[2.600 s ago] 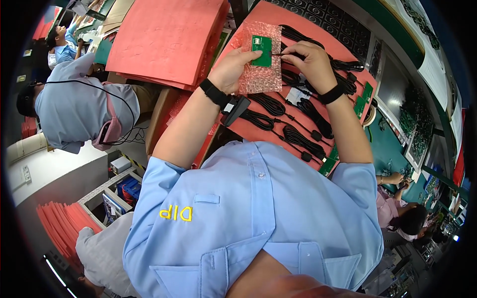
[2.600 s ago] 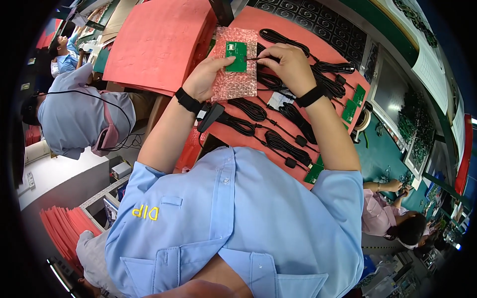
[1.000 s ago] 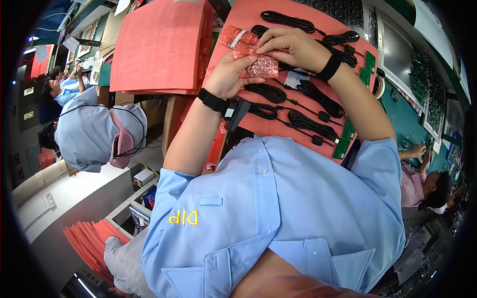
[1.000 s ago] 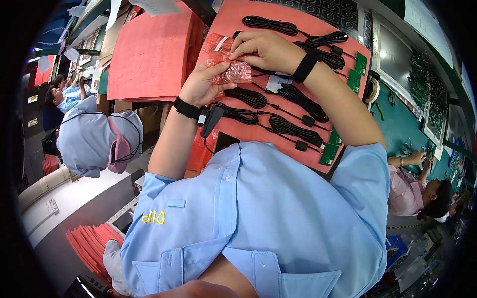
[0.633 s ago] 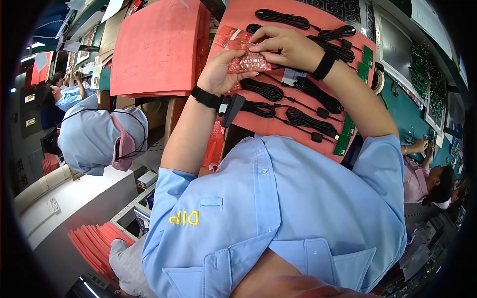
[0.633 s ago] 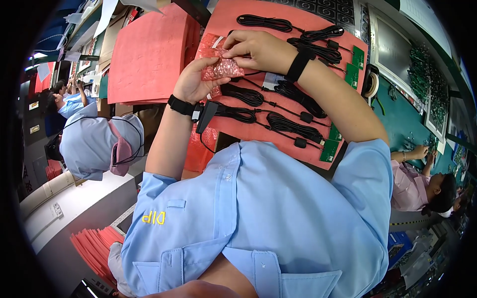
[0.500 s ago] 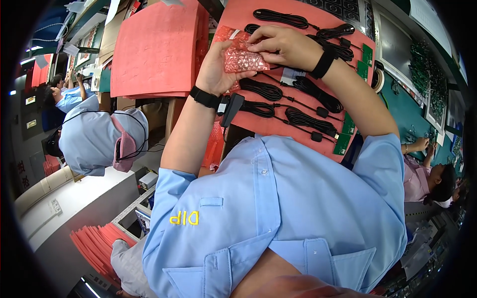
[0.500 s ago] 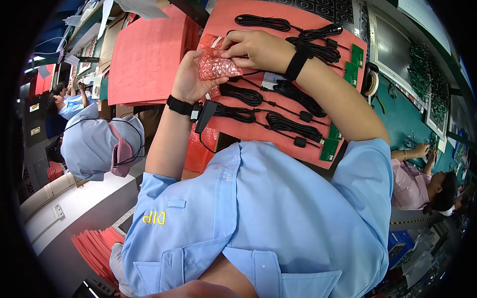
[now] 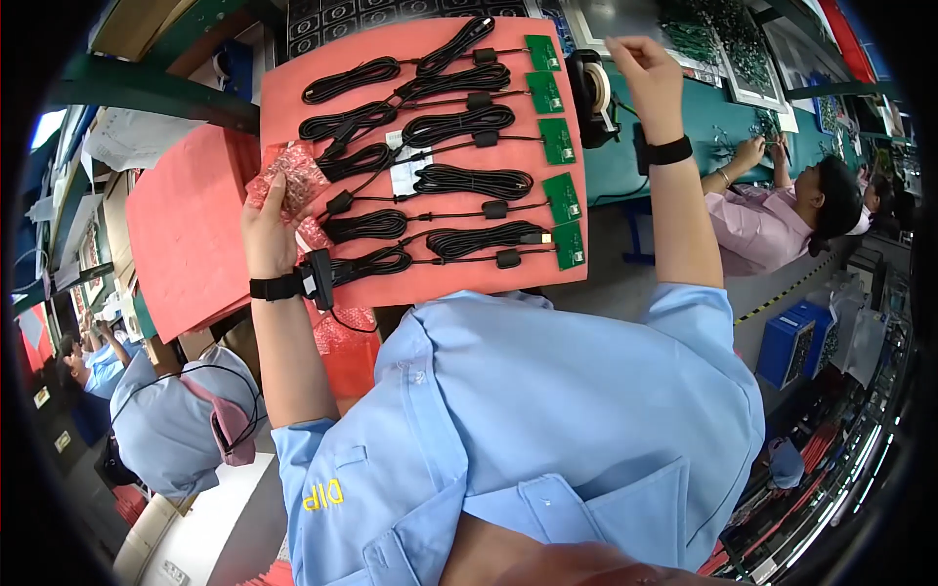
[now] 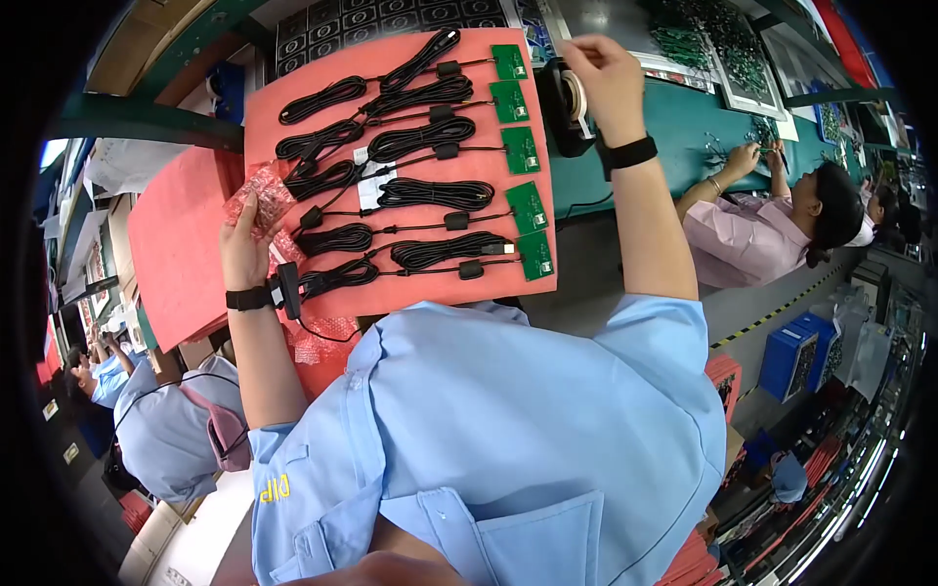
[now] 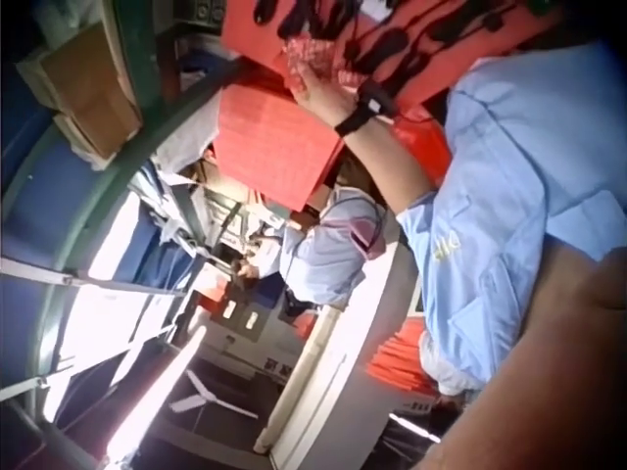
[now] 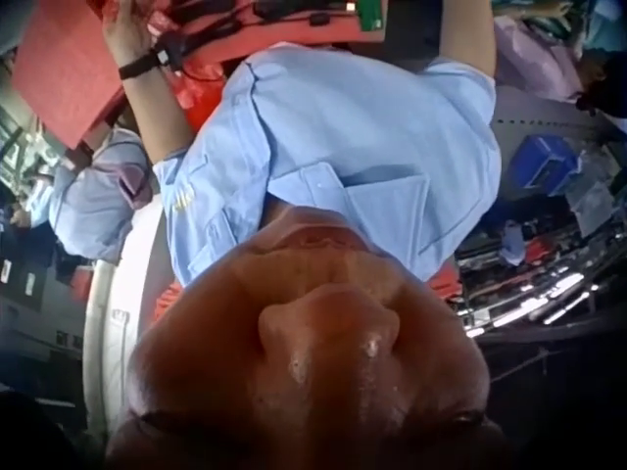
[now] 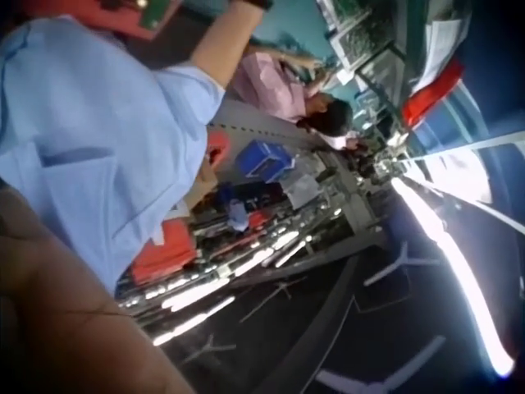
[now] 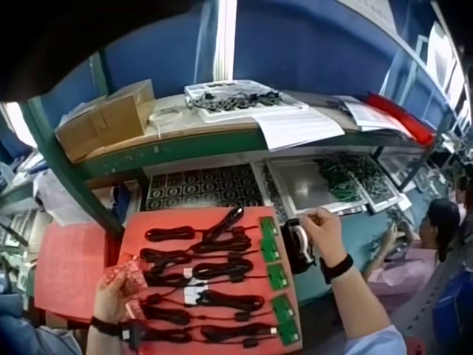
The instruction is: The person packages circuit boards by placing them into bubble wrap sleeves, sealing each sleeve with tape, and stacking the finished units onto a pink foam board. After filling the board, the person moves it aside and begins the process again with a new board.
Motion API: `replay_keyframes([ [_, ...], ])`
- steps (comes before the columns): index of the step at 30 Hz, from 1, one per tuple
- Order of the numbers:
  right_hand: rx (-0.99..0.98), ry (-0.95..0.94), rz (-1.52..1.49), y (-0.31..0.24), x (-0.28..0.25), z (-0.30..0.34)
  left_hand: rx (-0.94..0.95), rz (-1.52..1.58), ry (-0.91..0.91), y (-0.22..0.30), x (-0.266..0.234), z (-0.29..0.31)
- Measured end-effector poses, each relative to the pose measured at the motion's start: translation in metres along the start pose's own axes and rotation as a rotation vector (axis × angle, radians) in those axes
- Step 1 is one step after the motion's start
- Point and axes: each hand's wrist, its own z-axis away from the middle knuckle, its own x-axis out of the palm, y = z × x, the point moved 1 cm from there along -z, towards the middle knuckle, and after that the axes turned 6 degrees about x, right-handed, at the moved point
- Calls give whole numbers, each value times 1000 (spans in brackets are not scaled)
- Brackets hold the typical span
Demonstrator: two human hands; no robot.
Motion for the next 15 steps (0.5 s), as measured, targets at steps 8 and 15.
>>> replay_keyframes([
  [8, 626, -338, 535, 245, -38, 12, 41, 0, 35, -1, 0, -8],
  [15, 999, -19, -231, 227, -44, 63, 68, -29, 130, -3, -31, -4],
])
